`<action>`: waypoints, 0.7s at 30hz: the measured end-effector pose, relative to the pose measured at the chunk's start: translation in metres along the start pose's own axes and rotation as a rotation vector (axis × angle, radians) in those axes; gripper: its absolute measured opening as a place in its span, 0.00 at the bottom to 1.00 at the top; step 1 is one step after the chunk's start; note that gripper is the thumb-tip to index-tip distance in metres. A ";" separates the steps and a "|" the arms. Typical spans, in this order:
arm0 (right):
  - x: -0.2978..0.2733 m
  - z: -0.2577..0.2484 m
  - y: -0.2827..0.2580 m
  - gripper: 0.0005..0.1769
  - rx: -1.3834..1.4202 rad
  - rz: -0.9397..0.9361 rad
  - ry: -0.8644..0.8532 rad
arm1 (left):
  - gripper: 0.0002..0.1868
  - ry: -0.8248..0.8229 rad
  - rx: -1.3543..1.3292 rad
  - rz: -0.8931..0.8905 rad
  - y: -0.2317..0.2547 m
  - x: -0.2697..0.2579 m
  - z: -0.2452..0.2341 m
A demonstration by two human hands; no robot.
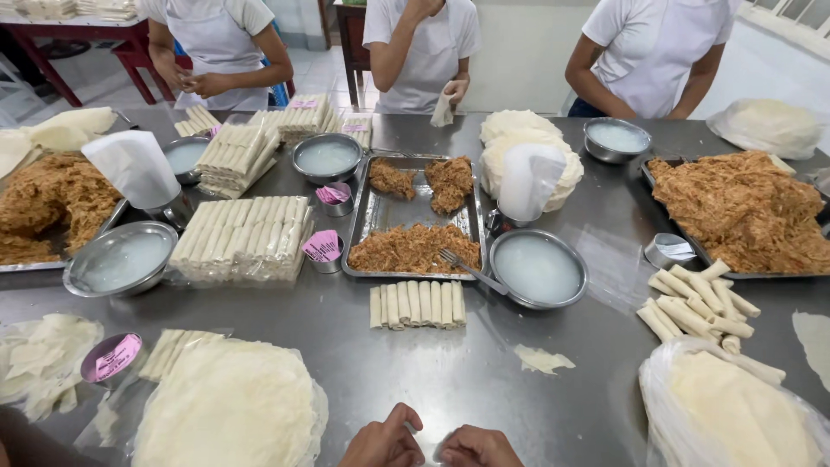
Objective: The person places spring rolls into clear plastic bags by hand at a workstation.
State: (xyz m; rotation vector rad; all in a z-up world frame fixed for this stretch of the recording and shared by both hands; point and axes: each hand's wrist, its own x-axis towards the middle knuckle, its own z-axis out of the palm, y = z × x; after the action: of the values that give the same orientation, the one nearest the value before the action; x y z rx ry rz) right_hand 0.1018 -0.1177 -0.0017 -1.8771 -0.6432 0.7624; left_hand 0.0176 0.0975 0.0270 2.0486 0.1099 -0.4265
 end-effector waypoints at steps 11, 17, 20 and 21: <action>-0.013 -0.008 -0.011 0.09 -0.088 0.177 0.043 | 0.14 0.123 0.026 0.160 -0.026 0.005 0.011; -0.019 -0.003 -0.028 0.08 0.171 0.206 0.406 | 0.16 1.148 0.268 0.501 0.013 -0.006 0.031; -0.016 0.004 -0.007 0.20 0.331 0.011 0.447 | 0.13 0.713 -0.150 0.476 0.035 -0.015 0.045; -0.018 0.010 -0.018 0.17 0.558 -0.096 0.338 | 0.14 0.641 -0.462 0.453 0.058 -0.024 0.046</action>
State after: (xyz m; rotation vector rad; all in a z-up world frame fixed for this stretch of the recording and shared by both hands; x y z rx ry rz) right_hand 0.0809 -0.1179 0.0161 -1.4013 -0.2641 0.4797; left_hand -0.0021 0.0313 0.0638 1.6137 0.1120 0.5046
